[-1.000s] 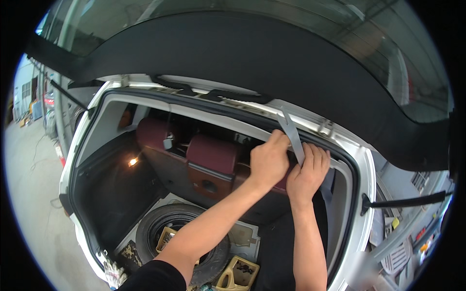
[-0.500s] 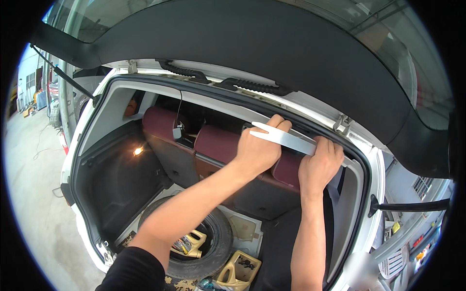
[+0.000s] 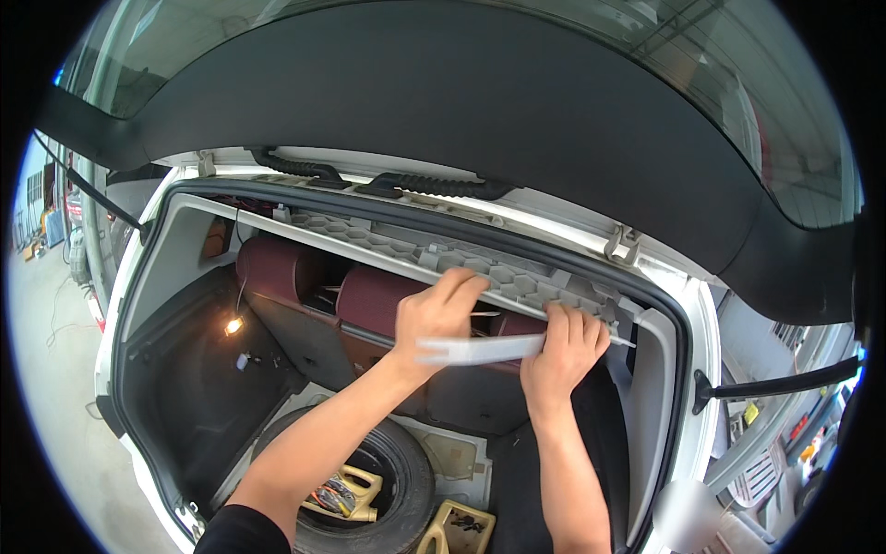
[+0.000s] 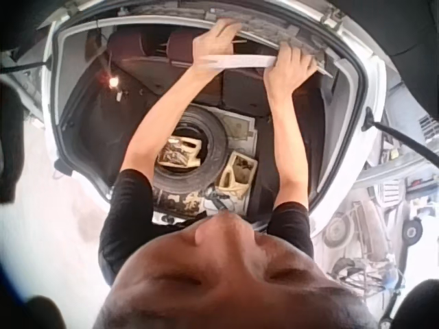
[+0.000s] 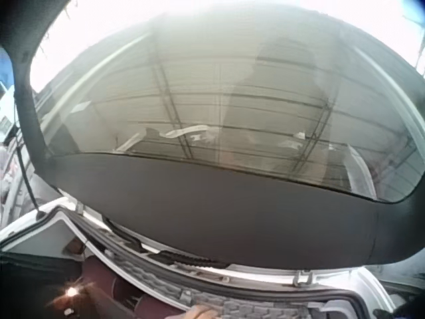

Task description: The person uses a screwdriver to remove screws from the upper trim of a car trunk. They then detach and remove a long interior trim piece, exposing wiring. The person places the removed trim piece into the trunk area.

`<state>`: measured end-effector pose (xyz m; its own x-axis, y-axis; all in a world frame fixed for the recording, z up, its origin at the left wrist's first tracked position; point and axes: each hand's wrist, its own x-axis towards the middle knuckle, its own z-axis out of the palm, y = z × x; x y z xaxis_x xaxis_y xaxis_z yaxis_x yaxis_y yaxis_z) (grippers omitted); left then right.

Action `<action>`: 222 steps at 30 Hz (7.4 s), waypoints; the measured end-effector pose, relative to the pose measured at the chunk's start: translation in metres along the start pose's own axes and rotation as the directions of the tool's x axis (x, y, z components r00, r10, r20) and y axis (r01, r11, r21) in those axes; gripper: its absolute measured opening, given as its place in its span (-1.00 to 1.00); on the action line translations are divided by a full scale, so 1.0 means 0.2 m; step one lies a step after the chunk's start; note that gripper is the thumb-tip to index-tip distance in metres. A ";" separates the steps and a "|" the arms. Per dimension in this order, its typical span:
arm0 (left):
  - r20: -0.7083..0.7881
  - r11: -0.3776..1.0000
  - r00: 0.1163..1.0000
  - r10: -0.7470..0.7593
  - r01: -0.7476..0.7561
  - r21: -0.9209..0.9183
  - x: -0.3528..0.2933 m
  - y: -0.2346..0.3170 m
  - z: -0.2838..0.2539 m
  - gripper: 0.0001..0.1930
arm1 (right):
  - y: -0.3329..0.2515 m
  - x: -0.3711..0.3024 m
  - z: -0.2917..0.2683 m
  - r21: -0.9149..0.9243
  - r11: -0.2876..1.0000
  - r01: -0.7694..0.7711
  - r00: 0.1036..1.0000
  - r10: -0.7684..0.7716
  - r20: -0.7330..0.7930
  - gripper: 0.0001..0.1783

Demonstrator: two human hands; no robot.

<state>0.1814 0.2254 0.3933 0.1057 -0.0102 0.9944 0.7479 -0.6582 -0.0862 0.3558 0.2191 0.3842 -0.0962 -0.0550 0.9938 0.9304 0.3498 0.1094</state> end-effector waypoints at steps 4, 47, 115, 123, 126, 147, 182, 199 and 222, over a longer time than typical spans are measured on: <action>-0.089 0.992 0.993 -0.083 0.091 0.090 -0.07 -0.10 -0.16 -0.54 | -0.02 -0.03 -0.01 0.005 1.000 0.009 0.999 -0.009 0.032 -0.60; 0.135 0.384 0.363 -0.922 0.810 0.444 -1.73 0.09 -2.44 -0.77 | -1.15 0.22 0.07 0.256 0.926 0.278 0.947 -0.309 0.087 -0.61; -0.092 0.917 0.970 -0.225 0.242 0.316 -0.24 -1.98 -1.73 -0.79 | -1.78 0.33 0.62 -0.103 0.951 0.291 0.930 -0.255 0.265 -0.94; -0.106 0.902 0.959 -0.262 0.282 0.327 -0.27 -1.97 -1.70 -0.77 | -1.76 0.38 0.59 -0.066 0.938 0.339 0.892 -0.299 0.340 -0.91; -0.100 0.899 0.959 -0.264 0.282 0.335 -0.24 -1.96 -1.70 -0.77 | -1.73 0.42 0.56 -0.052 0.936 0.349 0.855 -0.295 0.427 -0.89; -0.116 0.943 0.959 -0.260 0.278 0.185 -0.26 -2.04 -1.75 -0.84 | -2.45 0.68 0.23 0.011 0.982 0.189 0.657 -0.135 0.742 -0.71; -0.160 0.966 0.953 -0.258 0.251 -0.061 -0.31 -2.17 -1.77 -0.79 | -3.11 1.01 1.05 -0.444 0.665 0.600 -0.130 0.629 0.766 -0.67; -0.151 0.978 0.967 -0.207 0.209 0.000 -0.33 -2.21 -1.79 -0.75 | -2.94 0.90 0.36 -0.390 0.793 0.468 0.141 0.368 0.919 -0.78; 0.046 0.950 0.968 -0.246 0.231 0.208 -0.23 -1.81 -1.69 -0.76 | -1.62 0.63 0.15 -0.615 0.773 0.154 0.405 0.519 0.753 -0.71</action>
<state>-0.3158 0.2104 0.3992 -0.0515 0.1866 0.9811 0.8716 -0.4711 0.1353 0.0315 0.1271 0.4738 0.1773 0.8632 0.4726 0.9222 -0.3134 0.2265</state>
